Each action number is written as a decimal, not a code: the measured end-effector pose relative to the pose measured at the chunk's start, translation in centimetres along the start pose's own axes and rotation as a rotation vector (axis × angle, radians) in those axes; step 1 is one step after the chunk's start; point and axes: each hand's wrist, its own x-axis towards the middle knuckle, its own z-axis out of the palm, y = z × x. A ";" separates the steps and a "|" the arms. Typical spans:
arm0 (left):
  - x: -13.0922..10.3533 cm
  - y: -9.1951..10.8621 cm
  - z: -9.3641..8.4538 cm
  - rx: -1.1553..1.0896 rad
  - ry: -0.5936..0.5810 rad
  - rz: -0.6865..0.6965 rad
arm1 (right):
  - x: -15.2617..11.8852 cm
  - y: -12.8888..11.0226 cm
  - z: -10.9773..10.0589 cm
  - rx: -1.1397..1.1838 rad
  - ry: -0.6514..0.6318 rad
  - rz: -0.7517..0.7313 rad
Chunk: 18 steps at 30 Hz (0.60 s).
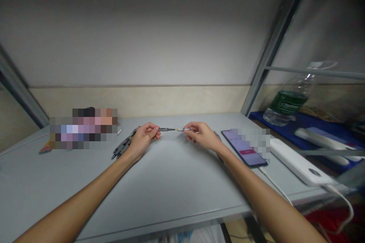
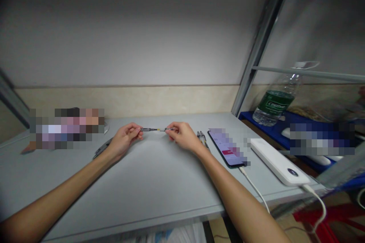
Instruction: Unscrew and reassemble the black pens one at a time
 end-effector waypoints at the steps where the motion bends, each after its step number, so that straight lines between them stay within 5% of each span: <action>1: 0.0 0.0 0.0 0.002 -0.001 0.001 | 0.0 -0.1 0.0 -0.024 -0.006 0.003; 5: 0.0 -0.1 -0.1 0.062 -0.016 0.037 | -0.2 -0.5 0.0 -0.006 -0.050 0.033; 14: -1.5 1.4 0.9 0.471 -0.032 0.366 | 0.1 -0.1 -0.5 0.562 -0.096 0.319; 18: -1.7 2.0 1.3 0.467 -0.106 0.314 | 0.2 -0.1 -0.6 0.580 -0.038 0.290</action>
